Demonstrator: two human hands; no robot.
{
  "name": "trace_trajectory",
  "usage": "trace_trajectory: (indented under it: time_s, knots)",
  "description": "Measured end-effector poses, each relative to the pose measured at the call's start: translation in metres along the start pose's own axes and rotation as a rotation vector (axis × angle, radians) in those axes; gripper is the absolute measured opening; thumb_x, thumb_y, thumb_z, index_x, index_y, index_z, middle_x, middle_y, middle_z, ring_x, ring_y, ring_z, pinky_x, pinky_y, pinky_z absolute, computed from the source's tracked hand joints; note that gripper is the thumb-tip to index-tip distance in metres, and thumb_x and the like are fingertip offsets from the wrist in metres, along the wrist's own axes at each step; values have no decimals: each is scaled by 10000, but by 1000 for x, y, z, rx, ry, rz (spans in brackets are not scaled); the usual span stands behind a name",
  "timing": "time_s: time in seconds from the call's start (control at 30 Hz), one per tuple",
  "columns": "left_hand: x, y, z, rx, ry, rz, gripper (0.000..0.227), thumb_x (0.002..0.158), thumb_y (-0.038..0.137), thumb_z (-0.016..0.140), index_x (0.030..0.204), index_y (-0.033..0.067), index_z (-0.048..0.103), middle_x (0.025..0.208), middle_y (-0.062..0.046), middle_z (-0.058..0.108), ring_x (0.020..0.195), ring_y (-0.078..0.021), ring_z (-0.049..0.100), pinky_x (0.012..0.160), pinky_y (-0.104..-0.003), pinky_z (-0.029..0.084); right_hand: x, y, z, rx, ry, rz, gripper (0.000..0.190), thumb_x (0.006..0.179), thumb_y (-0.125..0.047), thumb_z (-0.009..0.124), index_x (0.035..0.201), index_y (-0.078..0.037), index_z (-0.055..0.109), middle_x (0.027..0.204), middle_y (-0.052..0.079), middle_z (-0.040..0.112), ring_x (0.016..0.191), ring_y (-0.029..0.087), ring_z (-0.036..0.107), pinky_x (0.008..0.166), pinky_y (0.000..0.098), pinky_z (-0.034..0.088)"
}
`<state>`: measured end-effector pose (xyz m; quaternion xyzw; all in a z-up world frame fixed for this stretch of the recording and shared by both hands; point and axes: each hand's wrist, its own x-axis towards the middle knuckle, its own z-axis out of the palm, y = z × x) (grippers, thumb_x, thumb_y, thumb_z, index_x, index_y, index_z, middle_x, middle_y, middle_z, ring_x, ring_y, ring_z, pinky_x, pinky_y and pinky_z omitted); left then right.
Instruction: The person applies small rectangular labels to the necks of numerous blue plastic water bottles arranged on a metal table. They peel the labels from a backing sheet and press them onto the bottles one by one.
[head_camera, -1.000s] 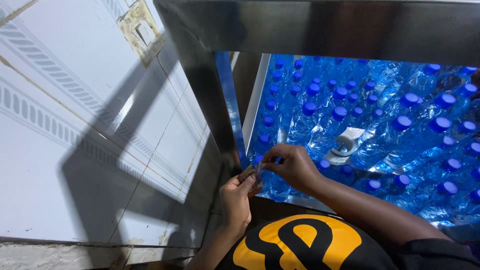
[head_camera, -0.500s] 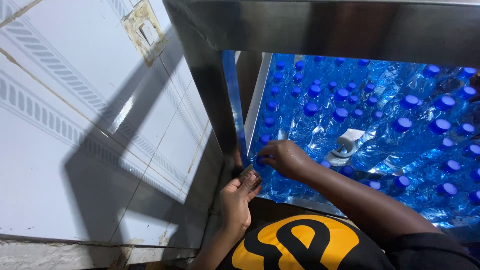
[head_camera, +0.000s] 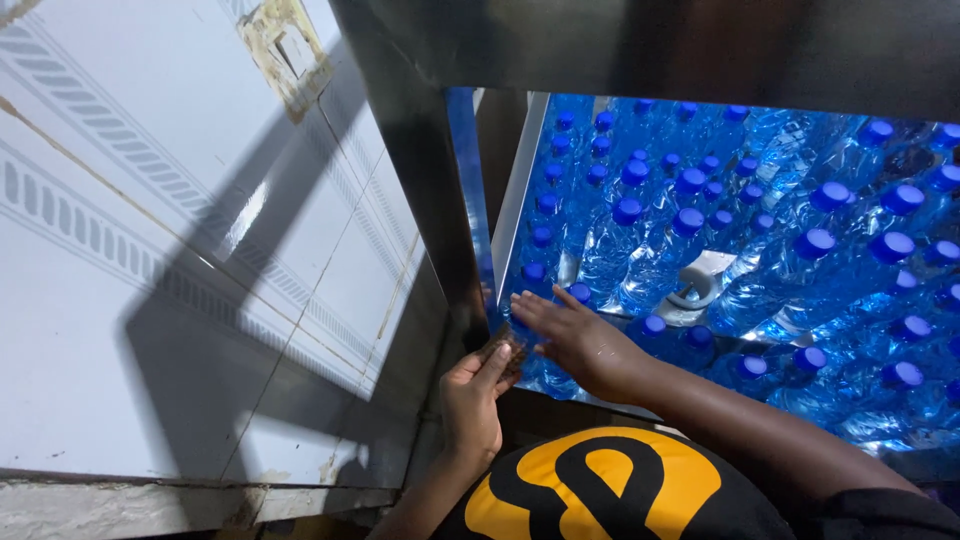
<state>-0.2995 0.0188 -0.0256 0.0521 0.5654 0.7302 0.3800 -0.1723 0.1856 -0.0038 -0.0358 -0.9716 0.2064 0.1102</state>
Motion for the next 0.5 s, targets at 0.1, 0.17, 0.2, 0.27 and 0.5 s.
trace_trajectory:
  time_s: [0.1, 0.17, 0.2, 0.27, 0.5]
  knots:
    - [-1, -2, 5, 21, -47, 35, 302, 947, 145, 821, 1147, -75, 879, 1031, -202, 881, 916, -277, 825, 807, -387, 707, 5, -15, -19, 397, 180, 126, 423, 979, -205, 799, 1373, -132, 663, 1336, 133, 706, 1219, 330, 687, 998, 462, 605]
    - [-1, -5, 7, 49, -91, 50, 256, 945, 127, 833, 1104, -65, 892, 1009, -196, 891, 884, -275, 840, 794, -375, 717, 4, -18, -20, 549, 225, 188, 213, 894, -204, 899, 1087, -135, 844, 1010, 60, 841, 896, 199, 843, 789, 307, 738]
    - [1, -7, 8, 59, -104, 67, 285, 924, 123, 847, 1111, -90, 882, 997, -212, 888, 874, -286, 840, 797, -384, 717, 4, -16, -18, 552, 271, 240, 146, 905, -111, 870, 1051, -120, 872, 1003, 74, 869, 905, 215, 873, 781, 335, 756]
    - [1, -4, 13, 68, -121, 86, 317, 902, 118, 861, 1118, -115, 873, 984, -228, 886, 865, -296, 840, 799, -394, 716, 2, -14, -17, 550, 322, 292, 143, 917, -18, 841, 1014, -105, 899, 995, 88, 897, 914, 231, 903, 774, 363, 775]
    - [-5, 4, 29, 203, -102, 45, 171, 941, 32, 813, 1033, -94, 885, 854, -153, 848, 772, -211, 782, 725, -345, 687, -13, -18, -29, 384, 396, 324, 185, 894, -34, 880, 1053, -129, 866, 1010, 67, 849, 896, 207, 854, 712, 318, 732]
